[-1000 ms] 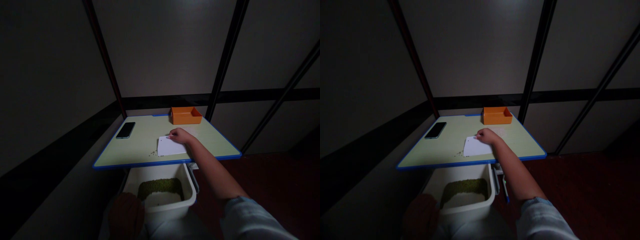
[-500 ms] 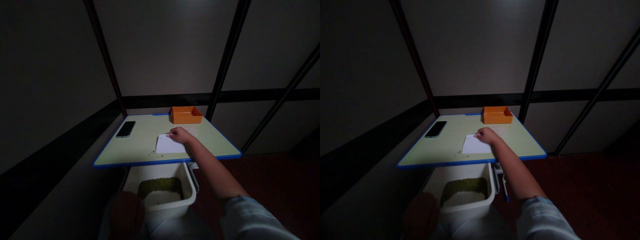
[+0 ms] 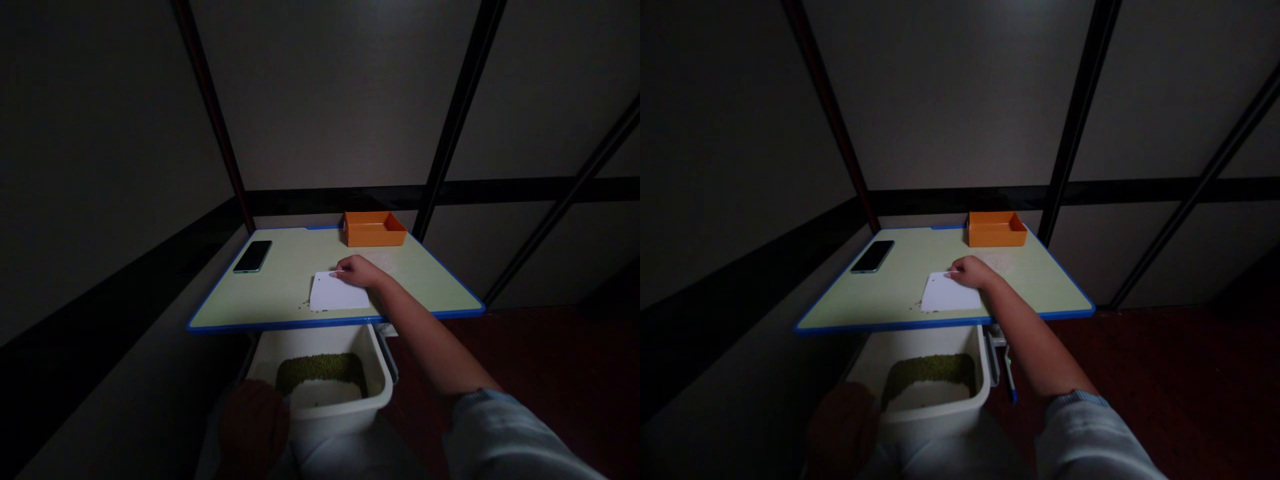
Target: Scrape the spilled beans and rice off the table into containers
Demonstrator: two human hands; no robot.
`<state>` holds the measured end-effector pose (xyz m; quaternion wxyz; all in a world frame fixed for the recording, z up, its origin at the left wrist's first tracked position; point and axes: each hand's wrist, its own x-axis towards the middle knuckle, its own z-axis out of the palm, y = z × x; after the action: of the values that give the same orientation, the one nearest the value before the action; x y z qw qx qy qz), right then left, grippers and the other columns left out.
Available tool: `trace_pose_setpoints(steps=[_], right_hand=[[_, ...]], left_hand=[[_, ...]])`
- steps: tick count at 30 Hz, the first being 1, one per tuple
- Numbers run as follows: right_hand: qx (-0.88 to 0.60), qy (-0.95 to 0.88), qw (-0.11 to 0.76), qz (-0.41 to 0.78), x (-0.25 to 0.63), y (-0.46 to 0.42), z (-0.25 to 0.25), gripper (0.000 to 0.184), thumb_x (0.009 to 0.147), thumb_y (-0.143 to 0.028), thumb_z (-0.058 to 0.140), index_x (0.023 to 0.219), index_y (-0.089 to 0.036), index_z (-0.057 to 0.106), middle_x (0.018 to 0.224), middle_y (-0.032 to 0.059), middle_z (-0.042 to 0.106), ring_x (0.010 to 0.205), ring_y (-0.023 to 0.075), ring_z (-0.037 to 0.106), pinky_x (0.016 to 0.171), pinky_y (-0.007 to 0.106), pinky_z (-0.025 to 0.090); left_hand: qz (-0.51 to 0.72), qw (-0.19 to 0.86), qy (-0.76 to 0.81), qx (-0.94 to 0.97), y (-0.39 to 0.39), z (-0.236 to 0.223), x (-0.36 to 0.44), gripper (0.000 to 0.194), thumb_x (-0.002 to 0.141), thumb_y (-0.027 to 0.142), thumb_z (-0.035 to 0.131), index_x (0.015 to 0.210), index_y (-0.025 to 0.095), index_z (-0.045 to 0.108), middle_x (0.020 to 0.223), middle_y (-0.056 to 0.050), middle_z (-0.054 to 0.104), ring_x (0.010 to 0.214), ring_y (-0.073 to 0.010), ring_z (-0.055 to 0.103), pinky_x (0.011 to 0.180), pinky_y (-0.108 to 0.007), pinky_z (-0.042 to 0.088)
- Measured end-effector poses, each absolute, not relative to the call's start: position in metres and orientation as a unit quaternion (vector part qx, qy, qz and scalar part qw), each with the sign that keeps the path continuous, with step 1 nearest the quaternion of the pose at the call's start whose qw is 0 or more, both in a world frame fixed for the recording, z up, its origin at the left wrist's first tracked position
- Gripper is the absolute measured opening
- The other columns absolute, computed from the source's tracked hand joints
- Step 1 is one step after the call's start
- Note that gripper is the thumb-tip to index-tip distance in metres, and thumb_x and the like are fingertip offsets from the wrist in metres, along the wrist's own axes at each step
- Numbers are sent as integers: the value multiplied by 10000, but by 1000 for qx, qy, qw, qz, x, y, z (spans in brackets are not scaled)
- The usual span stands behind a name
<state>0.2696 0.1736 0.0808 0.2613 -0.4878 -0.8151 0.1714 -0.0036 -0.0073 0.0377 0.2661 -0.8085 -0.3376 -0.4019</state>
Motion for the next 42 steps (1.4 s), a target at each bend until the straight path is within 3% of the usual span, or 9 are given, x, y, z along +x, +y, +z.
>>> trace_pose_setpoints(steps=[6,12,23,37,42], right_hand=[[-485,-808,260,212,269,173,81,249,747,-350,528,665,-122,587,586,3,533,538,86,420,522,221,291],[-478,-806,255,237,270,174,81,277,720,-377,535,634,-117,575,546,-15,500,523,83,408,505,212,293],[-456,-812,243,271,271,174,79,290,682,-396,571,584,-123,557,524,-29,467,504,73,381,497,209,288],[-431,-828,242,264,266,172,75,271,749,-367,515,655,-121,582,551,-21,491,516,77,398,507,210,281],[-423,-846,240,219,262,172,75,322,792,-389,460,598,-138,514,505,-45,406,495,70,334,498,218,239]], left_hand=[[-396,267,-346,-808,-9,36,-4,218,748,150,424,541,202,471,490,0,521,531,-140,527,562,-304,432],[-396,273,-335,-810,-8,35,-5,140,742,135,439,632,187,506,543,-10,556,563,-141,537,610,-312,447],[-391,263,-350,-810,-9,34,-6,162,735,145,439,590,208,469,514,6,522,544,-139,533,579,-313,449],[-387,272,-343,-812,-9,33,-6,161,738,150,438,598,198,503,511,-2,540,535,-137,530,579,-316,451],[-369,276,-349,-816,-9,30,-8,188,746,149,423,573,203,473,516,-1,533,550,-135,532,579,-312,449]])
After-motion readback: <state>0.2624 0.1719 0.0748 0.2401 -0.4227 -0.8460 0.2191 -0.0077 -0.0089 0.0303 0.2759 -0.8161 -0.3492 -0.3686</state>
